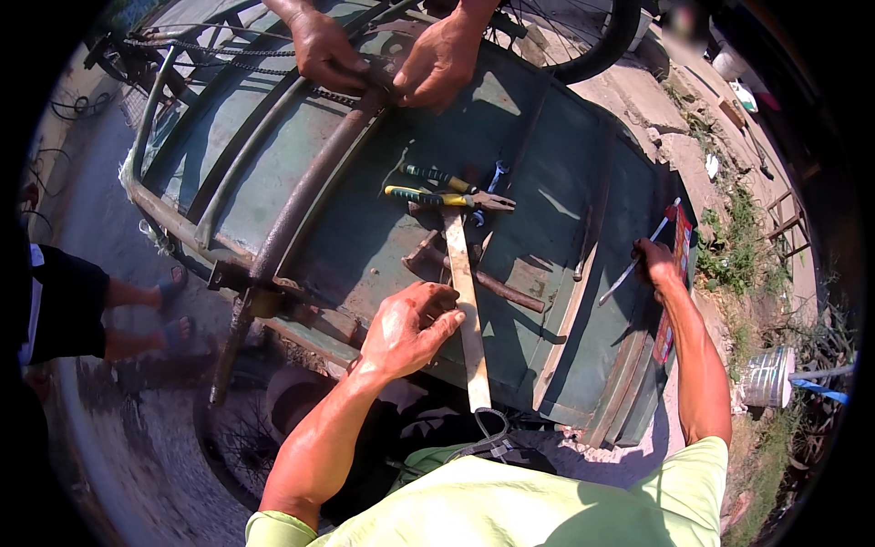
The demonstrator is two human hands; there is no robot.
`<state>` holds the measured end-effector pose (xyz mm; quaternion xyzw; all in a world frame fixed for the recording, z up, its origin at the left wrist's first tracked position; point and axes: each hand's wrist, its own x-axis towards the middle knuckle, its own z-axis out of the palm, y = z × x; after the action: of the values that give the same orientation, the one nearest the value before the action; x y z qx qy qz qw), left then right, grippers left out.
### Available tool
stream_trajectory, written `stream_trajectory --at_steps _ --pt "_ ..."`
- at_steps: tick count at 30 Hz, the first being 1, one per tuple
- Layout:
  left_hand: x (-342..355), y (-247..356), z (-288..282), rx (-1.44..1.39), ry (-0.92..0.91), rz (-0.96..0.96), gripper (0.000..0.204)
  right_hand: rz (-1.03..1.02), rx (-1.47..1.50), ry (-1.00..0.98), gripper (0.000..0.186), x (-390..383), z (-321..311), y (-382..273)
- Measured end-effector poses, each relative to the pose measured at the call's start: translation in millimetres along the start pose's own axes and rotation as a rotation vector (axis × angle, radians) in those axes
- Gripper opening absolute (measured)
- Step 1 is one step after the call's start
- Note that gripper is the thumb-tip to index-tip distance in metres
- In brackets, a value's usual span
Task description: The person works on a bicycle chain and sprocket assembly mounted on a green metal frame. They use pliers and a hammer to adjust the chain tension and manipulate the sprocket components. The person repeatedly checks the chain alignment and uses a hammer to tap parts into place.
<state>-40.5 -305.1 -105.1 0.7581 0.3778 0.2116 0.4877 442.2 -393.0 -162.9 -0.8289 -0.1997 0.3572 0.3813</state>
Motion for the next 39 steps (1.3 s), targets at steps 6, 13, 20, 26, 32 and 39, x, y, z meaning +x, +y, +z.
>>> stream_trajectory --at_steps 6,13,20,26,32,39 --pt "0 -3 2 0.063 -0.007 0.030 0.040 0.296 -0.265 -0.067 0.028 -21 6 61" --pt "-1 -5 1 0.061 0.005 0.027 0.040 0.269 -0.686 -0.210 0.039 -35 30 57" --pt "3 -4 0 0.028 0.043 0.041 0.041 -0.459 -0.855 0.019 0.041 -58 47 -59" --pt "7 -6 2 0.001 0.025 0.026 0.041 -1.172 -0.552 -0.015 0.024 -143 147 -209" --pt "8 -8 -1 0.020 0.089 0.057 0.040 -1.736 -0.723 0.154 0.028 -135 227 -290" --pt "8 -7 -5 0.017 0.079 0.035 0.040 -1.827 -1.002 0.279 0.033 -92 275 -322"
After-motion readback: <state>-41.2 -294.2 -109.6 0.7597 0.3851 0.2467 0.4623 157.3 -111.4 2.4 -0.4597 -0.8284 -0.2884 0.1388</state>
